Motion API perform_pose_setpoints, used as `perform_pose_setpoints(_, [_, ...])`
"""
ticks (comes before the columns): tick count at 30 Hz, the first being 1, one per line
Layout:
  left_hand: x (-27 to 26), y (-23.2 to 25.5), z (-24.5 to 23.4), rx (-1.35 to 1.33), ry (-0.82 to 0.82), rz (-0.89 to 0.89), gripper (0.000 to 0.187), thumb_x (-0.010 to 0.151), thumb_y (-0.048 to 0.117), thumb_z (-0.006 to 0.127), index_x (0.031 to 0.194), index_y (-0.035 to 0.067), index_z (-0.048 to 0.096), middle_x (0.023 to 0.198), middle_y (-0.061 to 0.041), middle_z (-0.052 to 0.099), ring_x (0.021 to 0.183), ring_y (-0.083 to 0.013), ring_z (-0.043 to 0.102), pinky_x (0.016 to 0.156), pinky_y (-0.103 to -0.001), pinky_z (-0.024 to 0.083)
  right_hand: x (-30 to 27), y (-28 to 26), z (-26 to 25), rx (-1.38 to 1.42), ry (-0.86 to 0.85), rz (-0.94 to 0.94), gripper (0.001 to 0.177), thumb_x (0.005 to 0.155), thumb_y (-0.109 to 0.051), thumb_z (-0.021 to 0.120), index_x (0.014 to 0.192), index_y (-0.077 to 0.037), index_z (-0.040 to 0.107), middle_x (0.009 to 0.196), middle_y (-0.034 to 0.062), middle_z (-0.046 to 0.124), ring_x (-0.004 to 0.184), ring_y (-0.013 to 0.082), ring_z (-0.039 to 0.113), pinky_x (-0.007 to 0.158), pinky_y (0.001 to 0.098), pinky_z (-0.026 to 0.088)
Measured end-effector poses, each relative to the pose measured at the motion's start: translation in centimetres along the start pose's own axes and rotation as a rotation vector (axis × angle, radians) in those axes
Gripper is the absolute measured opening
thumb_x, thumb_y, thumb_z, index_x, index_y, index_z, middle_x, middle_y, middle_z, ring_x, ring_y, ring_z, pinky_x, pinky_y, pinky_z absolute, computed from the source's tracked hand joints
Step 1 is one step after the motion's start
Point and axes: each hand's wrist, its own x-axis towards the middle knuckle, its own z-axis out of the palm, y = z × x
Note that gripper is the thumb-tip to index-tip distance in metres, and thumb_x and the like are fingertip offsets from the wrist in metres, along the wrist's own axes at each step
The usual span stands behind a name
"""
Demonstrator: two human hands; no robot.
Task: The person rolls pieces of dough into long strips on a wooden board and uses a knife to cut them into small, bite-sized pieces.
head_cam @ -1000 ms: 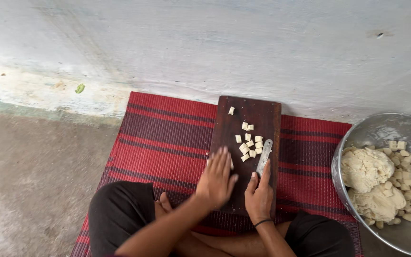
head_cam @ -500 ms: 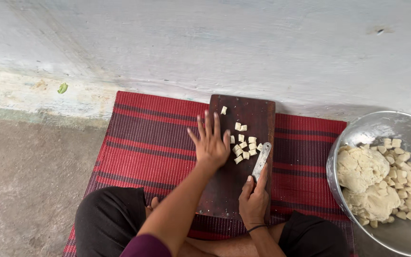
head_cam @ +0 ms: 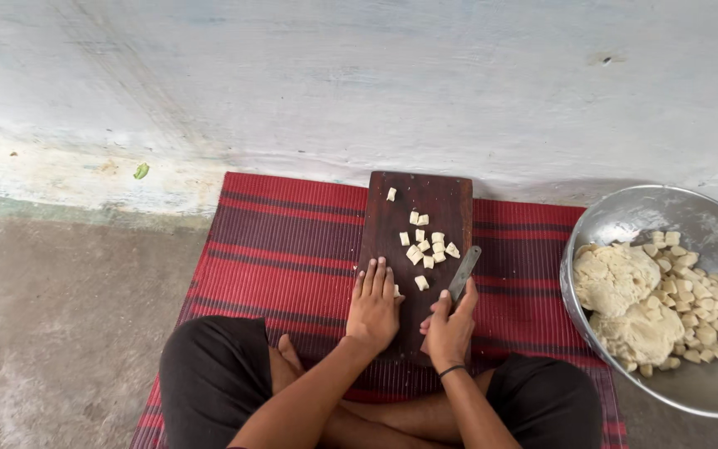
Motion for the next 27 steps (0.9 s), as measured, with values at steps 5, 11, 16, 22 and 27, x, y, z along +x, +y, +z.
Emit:
perform_pose_setpoints(5, [-0.5,0.0,-4.8,-0.883,-0.11,-0.525,0.032,0.103,0.02,0.049,0.128,0.004,0.062,0.127,-0.011,0.072,0.116,-0.0222,0.071,0.102,-0.038,0.059,0.2,3.5,-2.8,-0.311,0.081,-0.226,0.043,0.098,-0.018,0.063,0.137,-0.004,0.056,0.122,0.0175,0.058,0.093,0.027,0.066,0.08,0.042,0.058])
perform_pose_setpoints(11, [0.1,3.5,-12.8,-2.314,-0.071,-0.676,0.014,0.1,0.009,0.051,0.113,0.005,0.057,0.092,-0.005,0.068,0.083,-0.016,0.068,0.083,-0.035,0.061,-1.7,-0.1,-3.9,-0.422,0.044,-0.421,0.038,0.096,-0.024,0.065,0.127,-0.002,0.066,0.125,0.018,0.054,0.102,0.0273,0.06,0.09,0.0411,0.053])
perform_pose_setpoints(16, [0.1,5.6,-15.7,-2.232,0.007,-0.561,0.018,0.105,0.018,0.055,0.113,0.004,0.062,0.07,0.002,0.051,0.06,-0.0088,0.049,0.057,-0.026,0.049,-5.4,-4.3,-2.6,0.345,-0.397,-0.073,0.044,0.105,-0.037,0.053,0.119,0.001,0.068,0.094,0.0139,0.071,0.074,0.0184,0.069,0.067,0.0318,0.06])
perform_pose_setpoints(22, [-0.6,5.8,-16.4,-2.201,0.217,-0.782,0.041,0.108,0.044,0.04,0.087,0.011,0.052,0.054,0.006,0.032,0.043,-0.0092,0.023,0.039,-0.028,0.025,-8.9,-5.5,-2.3,0.358,-0.476,-0.227,0.04,0.097,-0.031,0.06,0.123,-0.001,0.065,0.098,0.0053,0.073,0.082,0.0107,0.071,0.07,0.0276,0.062])
perform_pose_setpoints(27, [-1.0,4.9,-15.5,-2.311,0.119,-0.686,0.062,0.108,0.06,0.027,0.082,0.011,0.053,0.049,0.007,0.03,0.041,-0.0083,0.023,0.037,-0.028,0.024,-9.1,-5.0,-2.8,0.23,-0.44,-0.166,0.049,0.097,-0.042,0.058,0.121,-0.001,0.07,0.094,0.0087,0.073,0.075,0.0197,0.069,0.069,0.0367,0.06])
